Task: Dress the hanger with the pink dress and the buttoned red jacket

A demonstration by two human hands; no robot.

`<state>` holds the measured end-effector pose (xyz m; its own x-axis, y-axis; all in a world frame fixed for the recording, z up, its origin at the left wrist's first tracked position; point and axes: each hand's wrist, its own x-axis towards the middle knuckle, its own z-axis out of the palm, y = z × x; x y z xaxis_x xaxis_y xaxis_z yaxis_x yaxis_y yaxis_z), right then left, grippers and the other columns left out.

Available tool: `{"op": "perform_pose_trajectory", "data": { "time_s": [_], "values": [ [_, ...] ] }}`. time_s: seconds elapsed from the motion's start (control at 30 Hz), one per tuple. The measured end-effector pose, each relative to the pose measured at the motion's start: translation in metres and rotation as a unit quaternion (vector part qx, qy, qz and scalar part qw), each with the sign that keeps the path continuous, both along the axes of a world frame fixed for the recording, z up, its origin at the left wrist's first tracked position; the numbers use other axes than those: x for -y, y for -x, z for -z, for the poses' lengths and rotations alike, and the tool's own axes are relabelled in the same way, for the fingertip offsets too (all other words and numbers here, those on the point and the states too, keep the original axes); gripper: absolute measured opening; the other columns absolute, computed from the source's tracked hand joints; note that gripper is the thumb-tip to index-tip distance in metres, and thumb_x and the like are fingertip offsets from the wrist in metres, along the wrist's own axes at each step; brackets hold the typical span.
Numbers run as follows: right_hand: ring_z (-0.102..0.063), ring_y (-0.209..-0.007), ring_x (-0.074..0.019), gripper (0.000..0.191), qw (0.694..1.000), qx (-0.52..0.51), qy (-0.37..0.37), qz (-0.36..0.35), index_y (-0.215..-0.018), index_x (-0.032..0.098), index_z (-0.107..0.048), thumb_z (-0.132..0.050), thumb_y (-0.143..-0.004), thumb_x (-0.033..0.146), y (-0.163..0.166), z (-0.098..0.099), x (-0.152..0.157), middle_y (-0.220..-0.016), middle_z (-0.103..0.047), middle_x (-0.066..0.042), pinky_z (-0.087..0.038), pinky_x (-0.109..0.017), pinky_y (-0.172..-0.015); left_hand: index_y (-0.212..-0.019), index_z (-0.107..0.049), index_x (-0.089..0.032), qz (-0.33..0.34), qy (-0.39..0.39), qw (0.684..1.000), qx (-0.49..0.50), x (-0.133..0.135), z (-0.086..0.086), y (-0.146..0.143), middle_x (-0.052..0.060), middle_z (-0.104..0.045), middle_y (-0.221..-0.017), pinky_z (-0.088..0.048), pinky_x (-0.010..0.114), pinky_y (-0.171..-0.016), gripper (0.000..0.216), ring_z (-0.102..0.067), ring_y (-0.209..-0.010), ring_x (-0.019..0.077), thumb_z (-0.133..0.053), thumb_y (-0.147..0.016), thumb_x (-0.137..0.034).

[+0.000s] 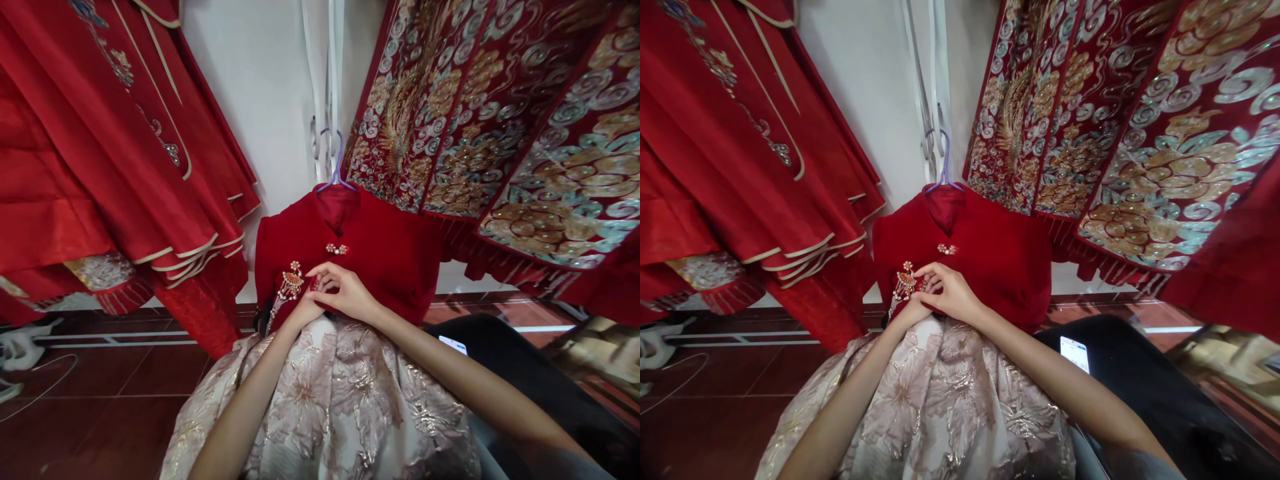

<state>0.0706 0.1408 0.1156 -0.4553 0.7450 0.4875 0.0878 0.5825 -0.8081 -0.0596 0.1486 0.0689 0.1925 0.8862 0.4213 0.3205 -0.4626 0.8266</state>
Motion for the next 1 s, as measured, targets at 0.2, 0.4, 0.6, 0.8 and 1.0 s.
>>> {"op": "perform_pose_trajectory", "data": {
  "time_s": [0.2, 0.4, 0.6, 0.8, 1.0],
  "values": [
    [-0.061, -0.065, -0.0111, 0.034, 0.996, -0.031, 0.040, 0.076, -0.095, 0.019, -0.067, -0.076, -0.068, 0.037, -0.008, 0.010, -0.028, -0.077, -0.062, 0.000, -0.054, -0.025, -0.064, -0.089, -0.060, -0.018, -0.231, -0.058, 0.968, 0.080, 0.017, -0.005, 0.021, 0.002, -0.063, -0.084, -0.052, 0.023, -0.064, 0.014, -0.061, -0.068, 0.0111, -0.062, -0.076, -0.022],
    [-0.064, -0.070, -0.0116, 0.030, 0.997, -0.024, 0.011, 0.069, -0.101, 0.018, -0.062, -0.071, -0.074, 0.027, 0.003, 0.009, -0.033, -0.079, -0.065, 0.000, -0.055, -0.025, -0.067, -0.095, -0.055, -0.018, -0.239, -0.077, 0.959, 0.132, 0.007, -0.003, 0.038, 0.004, -0.062, -0.093, -0.055, 0.029, -0.081, 0.026, -0.063, -0.086, 0.0126, -0.067, -0.072, -0.021],
    [-0.064, -0.075, -0.0117, 0.017, 0.993, 0.044, -0.081, 0.072, -0.099, 0.018, -0.066, -0.063, -0.082, 0.023, 0.010, 0.003, -0.035, -0.086, -0.066, -0.003, -0.056, -0.024, -0.067, -0.096, -0.061, -0.015, -0.183, -0.043, 0.971, 0.151, 0.007, -0.003, 0.035, 0.008, -0.068, -0.097, -0.054, 0.032, -0.088, 0.024, -0.067, -0.090, 0.0144, -0.064, -0.074, -0.021],
    [-0.064, -0.075, -0.0117, 0.014, 0.987, 0.069, -0.124, 0.082, -0.096, 0.018, -0.068, -0.059, -0.086, 0.020, 0.014, 0.006, -0.038, -0.092, -0.066, -0.004, -0.057, -0.025, -0.070, -0.097, -0.067, -0.011, -0.185, -0.034, 0.962, 0.197, 0.010, -0.009, 0.032, 0.010, -0.071, -0.097, -0.055, 0.033, -0.085, 0.029, -0.069, -0.085, 0.0168, -0.070, -0.070, -0.024],
    [-0.063, -0.076, -0.0113, 0.014, 0.985, 0.043, -0.129, 0.103, -0.096, 0.019, -0.069, -0.059, -0.086, 0.020, 0.017, 0.007, -0.035, -0.090, -0.064, -0.003, -0.057, -0.023, -0.069, -0.097, -0.071, -0.013, -0.193, -0.045, 0.962, 0.189, 0.009, -0.008, 0.032, 0.010, -0.072, -0.098, -0.056, 0.033, -0.083, 0.029, -0.069, -0.085, 0.0183, -0.070, -0.074, -0.030]
  ]
}}
